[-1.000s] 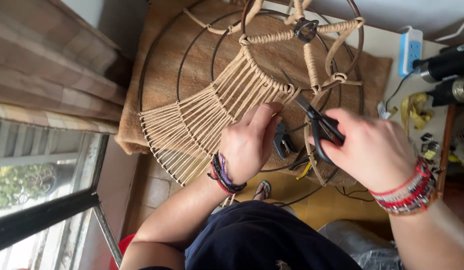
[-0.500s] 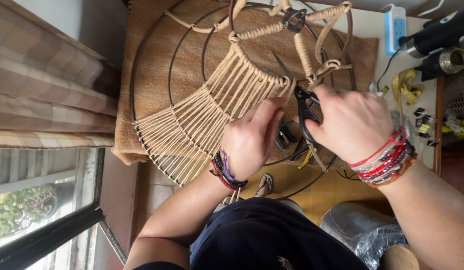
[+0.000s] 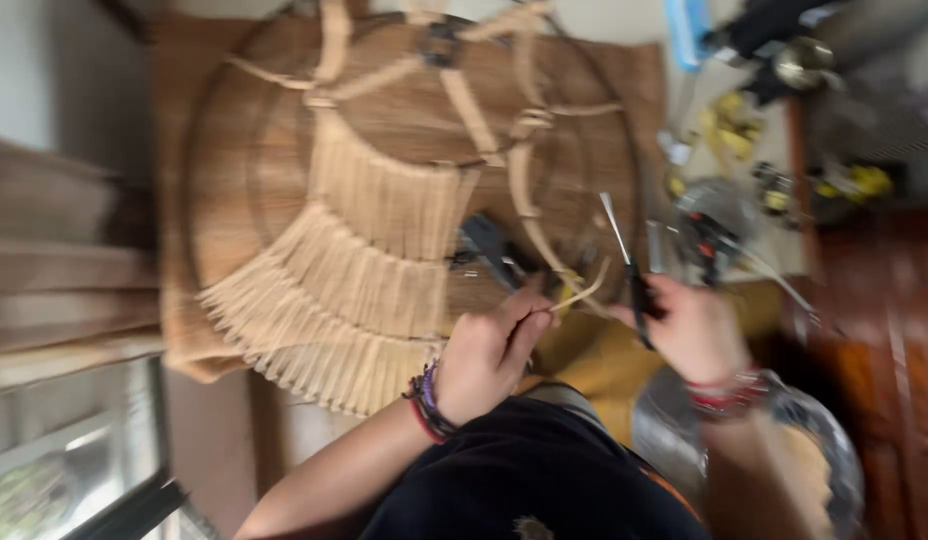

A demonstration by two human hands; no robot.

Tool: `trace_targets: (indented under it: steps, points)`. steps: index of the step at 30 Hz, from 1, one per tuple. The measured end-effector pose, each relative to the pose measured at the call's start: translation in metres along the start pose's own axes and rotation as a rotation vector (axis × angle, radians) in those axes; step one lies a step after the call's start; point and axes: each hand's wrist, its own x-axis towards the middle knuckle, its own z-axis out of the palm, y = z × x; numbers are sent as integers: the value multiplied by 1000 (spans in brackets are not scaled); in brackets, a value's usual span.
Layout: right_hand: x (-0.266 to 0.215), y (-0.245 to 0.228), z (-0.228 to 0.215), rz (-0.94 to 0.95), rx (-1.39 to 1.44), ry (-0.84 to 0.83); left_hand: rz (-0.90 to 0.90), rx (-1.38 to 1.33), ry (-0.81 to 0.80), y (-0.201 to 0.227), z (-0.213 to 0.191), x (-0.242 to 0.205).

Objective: Assembling a wicker furniture piece by cutting and attaching strips using hand tools.

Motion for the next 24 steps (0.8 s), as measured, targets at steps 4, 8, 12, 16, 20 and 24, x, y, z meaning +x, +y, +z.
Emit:
trace_targets:
  steps: [4,8,12,16,20,24]
  points:
    - [41,131,130,143,107,44,-58,-146,-99,-36,58,9]
    - [107,205,211,168,163,197,-72,-287,-41,-52,106,21]
    - [200,246,254,-217,47,515,-86,-377,27,-60,158,45]
    - [181,222,178,-461,273,465,-69,-415,135,-41,199,82]
    - [114,212,39,-210,951,-563,-66,-366,337,-65,249,102]
    - [91,272,12,-373,679,-656,-86,-329,461,-118,294,114]
